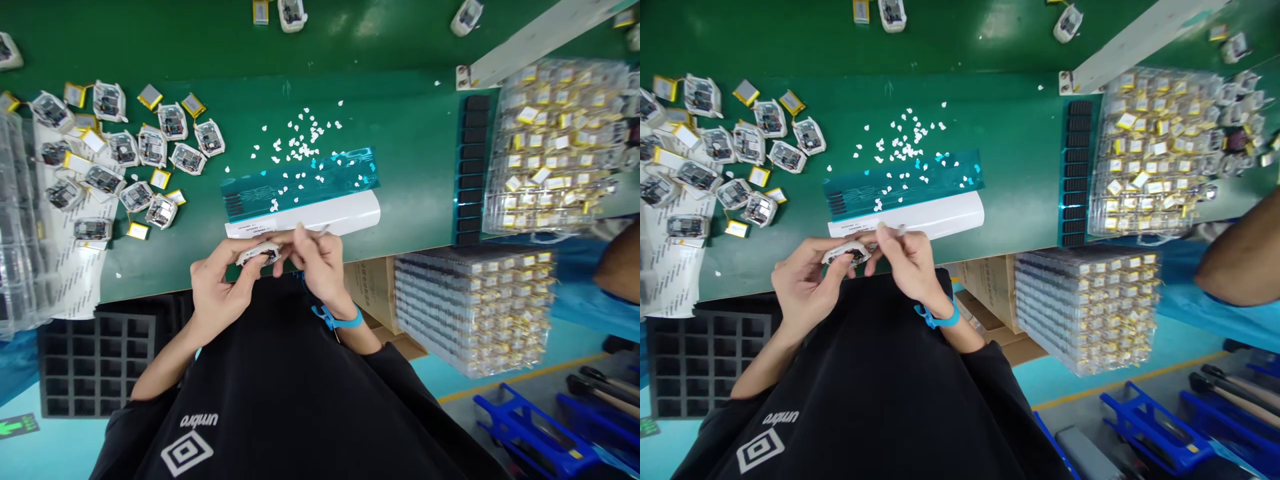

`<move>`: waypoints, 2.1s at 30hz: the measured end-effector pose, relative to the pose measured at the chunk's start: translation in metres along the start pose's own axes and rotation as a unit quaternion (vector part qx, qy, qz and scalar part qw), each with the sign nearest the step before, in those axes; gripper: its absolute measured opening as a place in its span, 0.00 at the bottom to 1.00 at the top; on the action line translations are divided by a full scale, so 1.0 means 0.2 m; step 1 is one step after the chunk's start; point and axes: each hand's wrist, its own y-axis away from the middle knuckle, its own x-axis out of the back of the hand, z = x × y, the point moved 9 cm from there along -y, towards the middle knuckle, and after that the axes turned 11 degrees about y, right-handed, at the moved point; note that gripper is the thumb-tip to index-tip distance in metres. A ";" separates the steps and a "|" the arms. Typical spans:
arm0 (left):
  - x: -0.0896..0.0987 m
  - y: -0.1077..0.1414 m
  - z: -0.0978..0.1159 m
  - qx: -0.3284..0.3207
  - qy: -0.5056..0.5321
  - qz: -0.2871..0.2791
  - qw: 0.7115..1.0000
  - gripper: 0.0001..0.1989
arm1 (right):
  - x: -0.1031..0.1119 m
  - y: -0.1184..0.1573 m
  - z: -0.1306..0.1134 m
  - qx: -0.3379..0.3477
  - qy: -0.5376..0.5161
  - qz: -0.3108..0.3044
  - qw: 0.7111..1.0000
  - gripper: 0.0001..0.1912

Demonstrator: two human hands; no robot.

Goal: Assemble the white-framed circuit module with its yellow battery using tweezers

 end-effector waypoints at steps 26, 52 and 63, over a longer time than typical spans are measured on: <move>-0.13 0.03 -0.08 -0.153 -0.225 -0.151 0.950 0.12 | 0.37 -0.06 0.10 -0.055 0.183 0.128 0.973 0.31; -0.03 -0.04 -0.11 0.149 0.208 -0.053 0.965 0.15 | 0.22 0.03 -0.10 0.048 0.103 0.117 0.987 0.24; -0.05 -0.03 -0.03 0.161 0.238 -0.085 0.954 0.21 | 0.12 -0.01 -0.16 0.065 0.086 0.075 0.991 0.22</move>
